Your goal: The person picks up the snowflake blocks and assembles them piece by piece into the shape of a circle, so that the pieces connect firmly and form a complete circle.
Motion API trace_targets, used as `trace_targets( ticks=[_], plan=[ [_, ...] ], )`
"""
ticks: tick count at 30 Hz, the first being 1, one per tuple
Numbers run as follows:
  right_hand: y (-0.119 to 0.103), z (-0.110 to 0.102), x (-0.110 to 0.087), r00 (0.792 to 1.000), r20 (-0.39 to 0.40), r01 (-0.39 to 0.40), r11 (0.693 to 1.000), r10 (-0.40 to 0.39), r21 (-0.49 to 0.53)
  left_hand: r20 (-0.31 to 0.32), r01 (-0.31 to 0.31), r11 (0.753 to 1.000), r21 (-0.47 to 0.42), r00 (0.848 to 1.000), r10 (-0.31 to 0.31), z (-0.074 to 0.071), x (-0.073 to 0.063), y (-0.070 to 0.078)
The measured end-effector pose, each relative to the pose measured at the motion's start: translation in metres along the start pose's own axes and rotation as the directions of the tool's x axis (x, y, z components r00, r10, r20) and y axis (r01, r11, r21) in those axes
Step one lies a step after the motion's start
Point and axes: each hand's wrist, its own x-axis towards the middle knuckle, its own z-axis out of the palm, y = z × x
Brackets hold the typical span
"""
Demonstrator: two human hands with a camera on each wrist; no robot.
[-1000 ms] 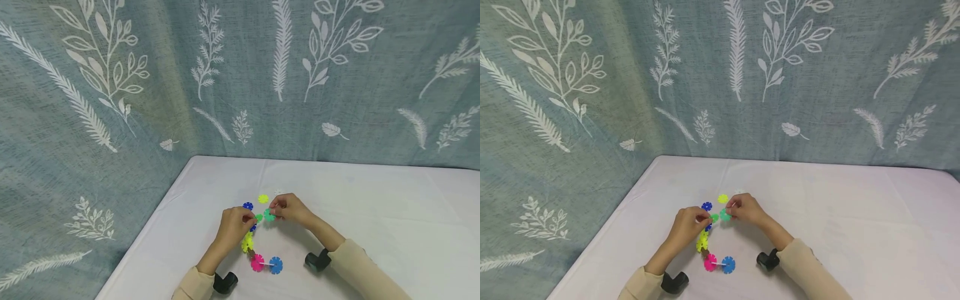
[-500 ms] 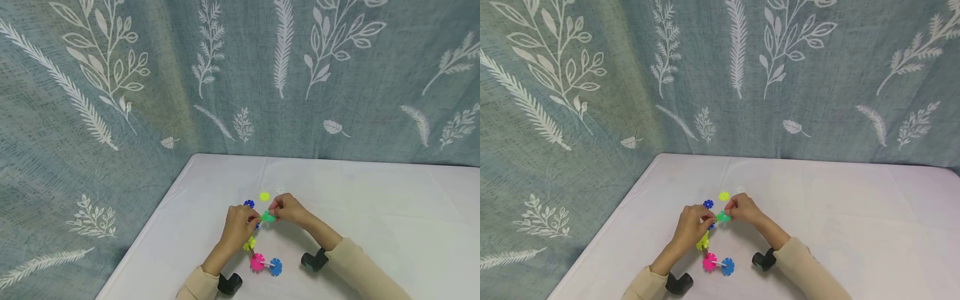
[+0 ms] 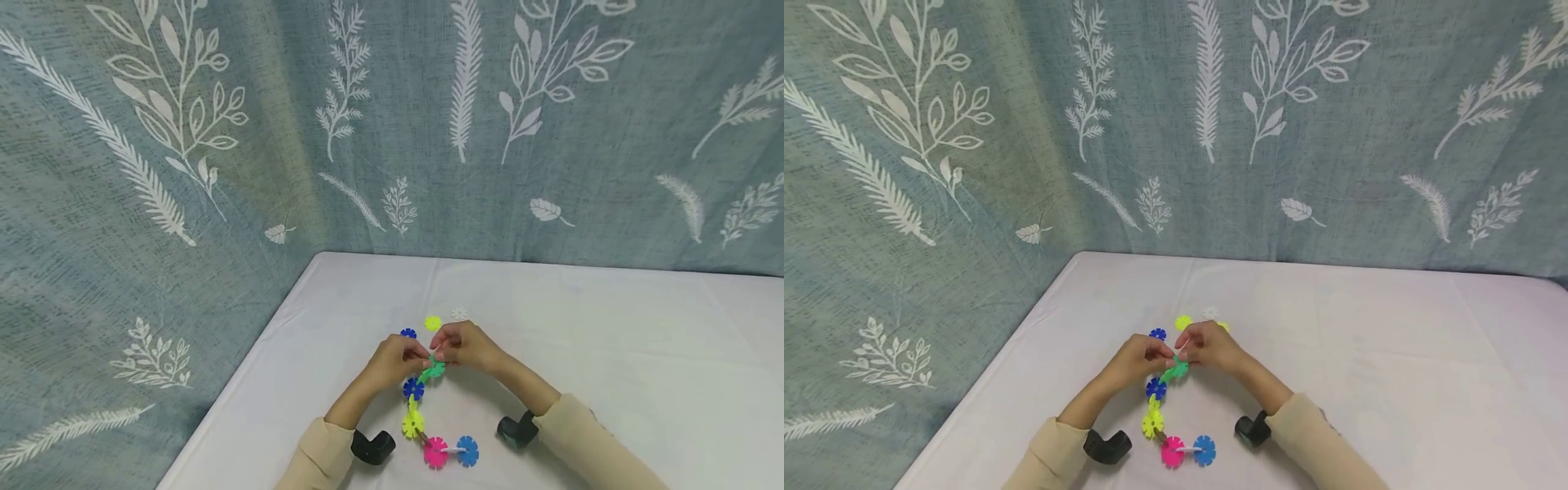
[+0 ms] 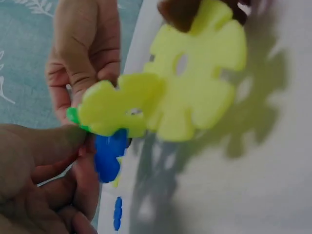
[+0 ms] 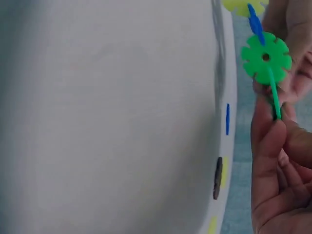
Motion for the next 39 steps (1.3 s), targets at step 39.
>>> trace_targets(
  ticks=[39],
  plan=[
    [-0.007, -0.004, -0.017, 0.953, -0.159, 0.145, 0.848, -0.259, -0.509, -0.124, 0.229, 0.950, -0.211, 0.958, -0.259, 0.004, -0.001, 0.003]
  ],
)
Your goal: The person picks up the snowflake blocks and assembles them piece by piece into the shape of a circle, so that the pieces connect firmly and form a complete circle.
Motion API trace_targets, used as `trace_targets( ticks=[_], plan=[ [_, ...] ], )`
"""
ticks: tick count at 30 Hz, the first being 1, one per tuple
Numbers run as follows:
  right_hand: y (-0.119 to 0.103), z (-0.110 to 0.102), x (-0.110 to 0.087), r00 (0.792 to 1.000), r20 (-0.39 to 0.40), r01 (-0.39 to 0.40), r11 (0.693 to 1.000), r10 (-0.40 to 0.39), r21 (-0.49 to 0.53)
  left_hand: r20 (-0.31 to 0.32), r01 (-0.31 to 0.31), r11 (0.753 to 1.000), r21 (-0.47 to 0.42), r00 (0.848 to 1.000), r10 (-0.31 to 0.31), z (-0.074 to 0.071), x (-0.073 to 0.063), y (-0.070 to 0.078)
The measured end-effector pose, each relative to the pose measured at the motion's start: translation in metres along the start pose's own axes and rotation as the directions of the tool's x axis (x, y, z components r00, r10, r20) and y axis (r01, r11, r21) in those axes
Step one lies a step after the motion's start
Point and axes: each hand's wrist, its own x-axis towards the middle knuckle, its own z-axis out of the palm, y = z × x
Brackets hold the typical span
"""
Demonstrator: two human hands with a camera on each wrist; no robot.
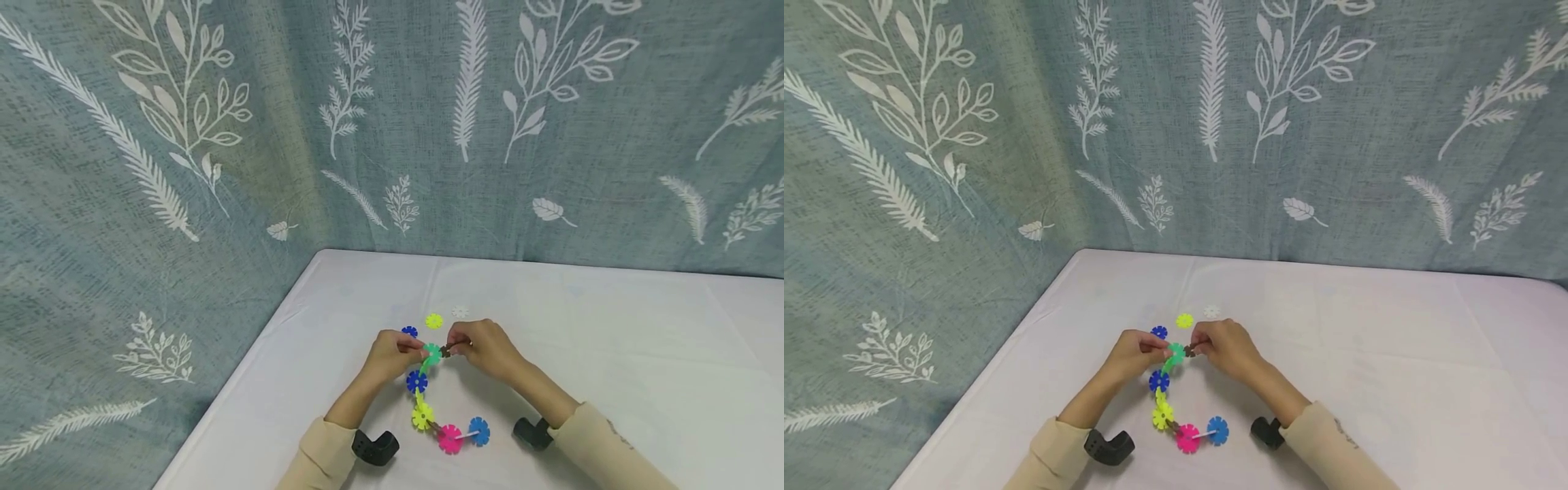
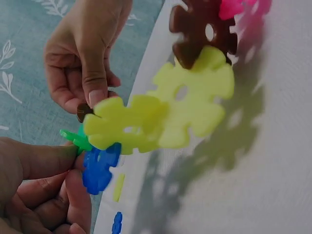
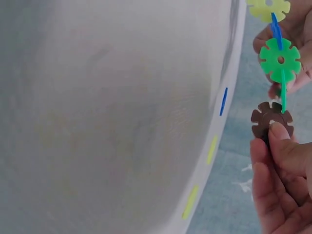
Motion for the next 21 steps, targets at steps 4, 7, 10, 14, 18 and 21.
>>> trace_targets(
  ticks=[4, 7, 10, 14, 18, 21],
  plan=[
    [-0.002, 0.002, -0.001, 0.997, -0.037, 0.069, 0.994, -0.072, -0.084, -0.010, 0.009, 1.000, -0.026, 1.000, -0.009, 0.002, 0.000, 0.001],
    [-0.005, 0.002, -0.001, 0.989, -0.055, 0.130, 0.984, -0.138, -0.125, -0.017, 0.004, 0.998, -0.057, 1.000, -0.005, 0.004, -0.001, 0.001],
    [-0.007, 0.004, -0.001, 0.981, -0.049, 0.175, 0.968, -0.186, -0.180, -0.022, 0.026, 0.995, -0.093, 0.999, -0.028, 0.007, -0.002, 0.002],
    [-0.008, 0.005, -0.002, 0.976, -0.021, 0.208, 0.951, -0.219, -0.230, -0.016, 0.047, 0.994, -0.099, 0.999, -0.049, 0.008, -0.004, 0.001],
    [-0.008, 0.006, 0.000, 0.973, 0.024, 0.228, 0.950, -0.228, -0.215, -0.042, -0.073, 0.992, 0.106, 0.996, 0.078, 0.007, -0.009, -0.003],
    [-0.009, 0.007, 0.004, 0.975, 0.077, 0.217, 0.963, -0.207, -0.159, -0.072, -0.245, 0.909, 0.337, 0.956, 0.284, 0.006, -0.013, -0.003]
  ],
)
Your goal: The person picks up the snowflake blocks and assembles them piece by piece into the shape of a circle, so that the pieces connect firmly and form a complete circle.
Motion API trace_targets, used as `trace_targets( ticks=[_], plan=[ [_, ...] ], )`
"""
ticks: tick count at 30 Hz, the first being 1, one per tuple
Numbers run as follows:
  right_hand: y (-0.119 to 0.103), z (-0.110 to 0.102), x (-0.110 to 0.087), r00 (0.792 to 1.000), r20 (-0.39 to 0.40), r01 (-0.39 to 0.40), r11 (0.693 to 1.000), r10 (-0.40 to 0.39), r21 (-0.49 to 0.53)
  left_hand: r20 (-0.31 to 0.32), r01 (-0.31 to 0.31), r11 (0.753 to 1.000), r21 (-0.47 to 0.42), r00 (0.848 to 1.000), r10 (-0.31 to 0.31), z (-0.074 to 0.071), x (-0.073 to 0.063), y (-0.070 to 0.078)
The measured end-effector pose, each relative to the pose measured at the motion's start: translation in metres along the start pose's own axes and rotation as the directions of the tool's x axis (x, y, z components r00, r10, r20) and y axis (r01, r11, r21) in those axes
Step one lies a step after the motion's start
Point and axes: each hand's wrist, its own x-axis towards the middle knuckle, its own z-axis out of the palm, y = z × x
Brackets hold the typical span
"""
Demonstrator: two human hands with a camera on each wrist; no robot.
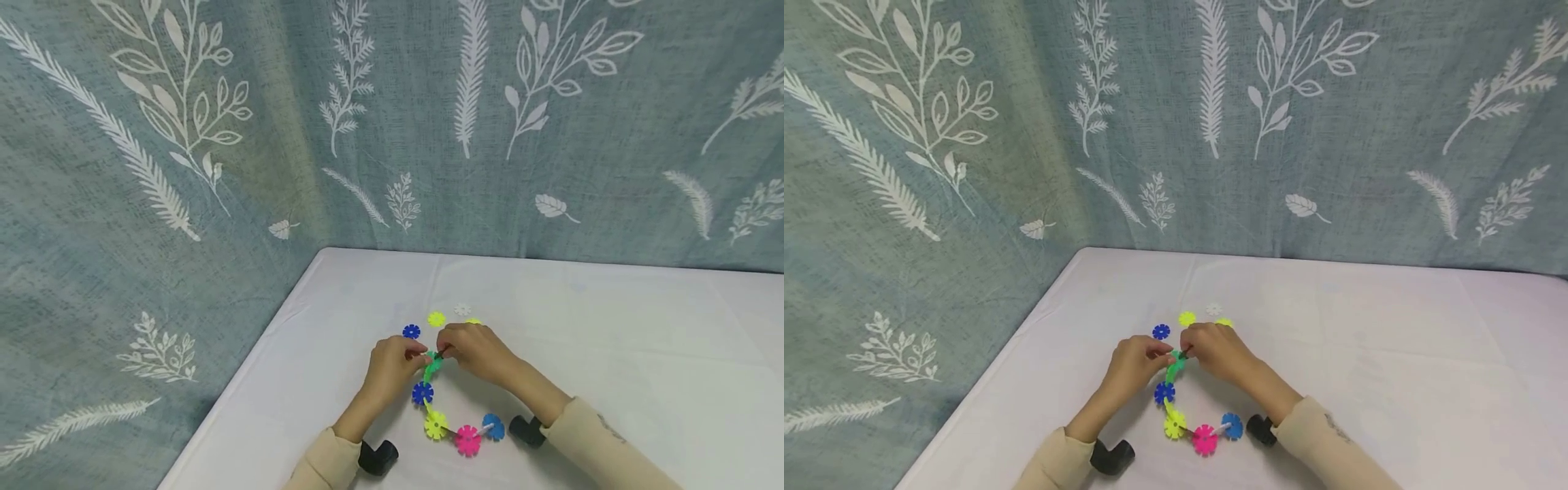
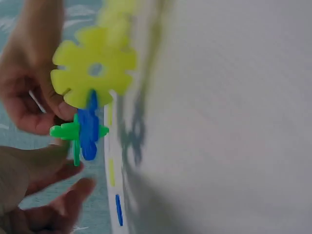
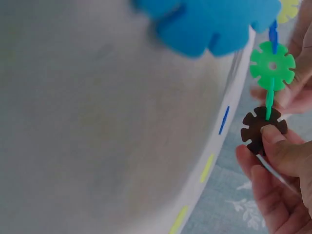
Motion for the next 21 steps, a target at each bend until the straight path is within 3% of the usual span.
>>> trace_targets(
  ticks=[3, 5, 7, 11, 15, 18, 21],
  plan=[
    [0.000, 0.003, 0.009, 0.998, 0.055, -0.022, 0.993, 0.016, 0.120, -0.056, -0.133, 0.985, 0.115, 0.989, 0.140, -0.002, -0.002, -0.002],
    [0.000, 0.005, 0.016, 0.995, 0.094, -0.035, 0.979, 0.016, 0.200, -0.072, -0.147, 0.978, 0.147, 0.985, 0.159, -0.003, -0.004, -0.003],
    [0.002, 0.008, 0.023, 0.990, 0.139, -0.061, 0.967, 0.027, 0.246, -0.093, -0.119, 0.975, 0.187, 0.986, 0.138, -0.004, -0.006, -0.004],
    [0.007, 0.014, 0.040, 0.983, 0.149, -0.124, 0.984, 0.105, 0.125, -0.139, -0.056, 0.970, 0.236, 0.986, 0.091, -0.008, -0.011, -0.007],
    [0.009, 0.023, 0.058, 0.960, 0.161, -0.225, 0.973, 0.229, -0.046, -0.172, -0.030, 0.980, 0.196, 0.983, 0.064, -0.010, -0.015, -0.011],
    [0.009, 0.030, 0.067, 0.937, 0.205, -0.272, 0.959, 0.283, -0.083, -0.188, -0.021, 0.983, 0.181, 0.981, 0.055, -0.013, -0.016, -0.014],
    [0.009, 0.034, 0.075, 0.932, 0.219, -0.281, 0.957, 0.290, -0.073, -0.211, -0.014, 0.978, 0.209, 0.976, 0.059, -0.017, -0.016, -0.018]
  ],
)
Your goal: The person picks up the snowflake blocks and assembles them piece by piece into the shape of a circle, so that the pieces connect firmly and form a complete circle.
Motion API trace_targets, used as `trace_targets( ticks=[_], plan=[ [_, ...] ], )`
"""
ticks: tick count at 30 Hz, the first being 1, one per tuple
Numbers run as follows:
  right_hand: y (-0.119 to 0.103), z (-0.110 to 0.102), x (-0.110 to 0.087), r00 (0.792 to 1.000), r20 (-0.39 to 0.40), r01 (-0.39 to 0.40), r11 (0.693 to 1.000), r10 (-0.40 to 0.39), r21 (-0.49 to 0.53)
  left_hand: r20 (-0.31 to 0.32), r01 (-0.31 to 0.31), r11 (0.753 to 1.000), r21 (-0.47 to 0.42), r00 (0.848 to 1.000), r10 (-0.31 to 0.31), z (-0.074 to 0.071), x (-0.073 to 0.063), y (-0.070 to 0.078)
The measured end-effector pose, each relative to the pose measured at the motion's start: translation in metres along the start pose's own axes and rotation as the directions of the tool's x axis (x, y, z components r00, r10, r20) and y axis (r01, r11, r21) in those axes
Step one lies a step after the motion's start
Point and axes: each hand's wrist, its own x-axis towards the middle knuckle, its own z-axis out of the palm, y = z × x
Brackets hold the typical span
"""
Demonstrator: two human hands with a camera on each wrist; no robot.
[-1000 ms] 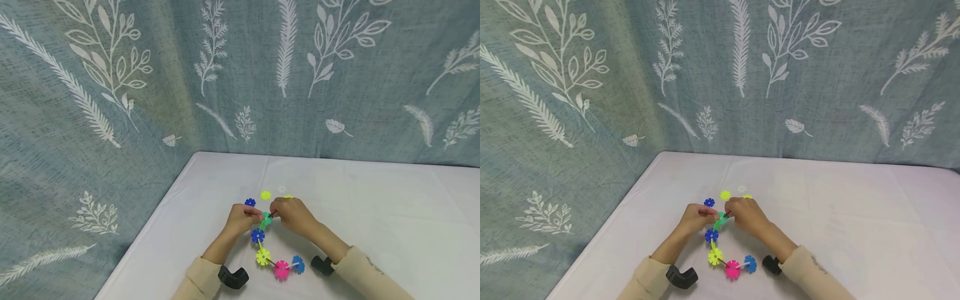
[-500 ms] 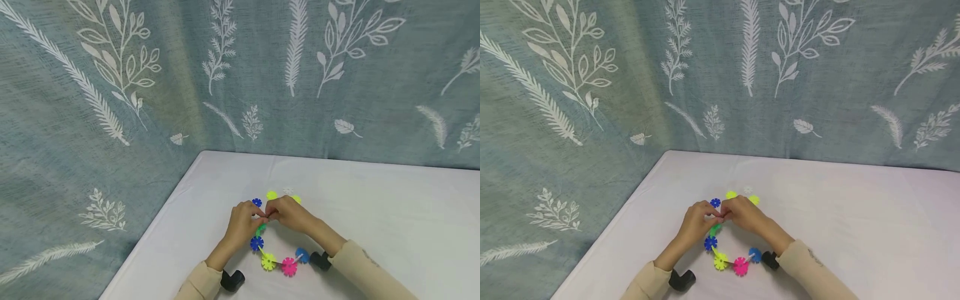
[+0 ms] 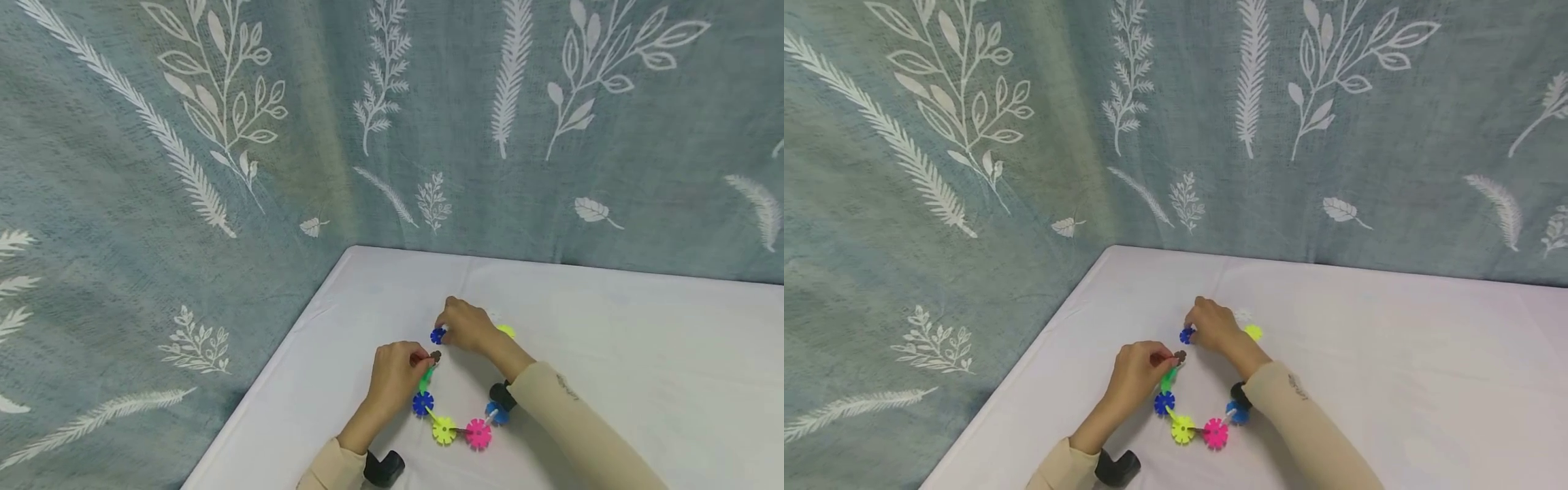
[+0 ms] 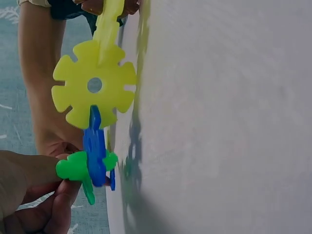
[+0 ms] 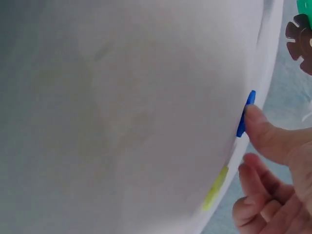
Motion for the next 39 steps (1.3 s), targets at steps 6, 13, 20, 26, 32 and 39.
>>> trace_targets(
  ticks=[6, 13, 20, 26, 32, 39],
  plan=[
    [0.008, -0.005, -0.011, 1.000, -0.015, 0.023, 0.979, -0.020, 0.202, 0.010, 0.008, 1.000, 0.006, 1.000, -0.009, 0.000, 0.004, 0.001],
    [0.024, -0.016, -0.031, 0.998, 0.067, -0.052, 0.822, 0.017, 0.567, 0.046, 0.034, 0.999, -0.041, 0.998, -0.032, 0.000, 0.007, 0.004],
    [0.026, -0.019, -0.041, 0.991, 0.099, -0.131, 0.770, 0.088, 0.625, 0.074, -0.002, 0.996, -0.091, 0.997, 0.009, 0.005, 0.010, 0.013],
    [0.023, -0.022, -0.047, 0.977, 0.132, -0.211, 0.725, 0.165, 0.656, 0.046, -0.051, 0.993, -0.102, 0.997, 0.056, 0.010, 0.011, 0.020],
    [0.020, -0.027, -0.053, 0.952, 0.173, -0.301, 0.666, 0.252, 0.683, -0.020, -0.103, 0.993, -0.063, 0.995, 0.102, 0.018, 0.008, 0.027],
    [0.021, -0.028, -0.060, 0.934, 0.196, -0.347, 0.624, 0.299, 0.700, -0.065, -0.155, 0.988, -0.022, 0.986, 0.153, 0.024, 0.005, 0.037]
  ],
)
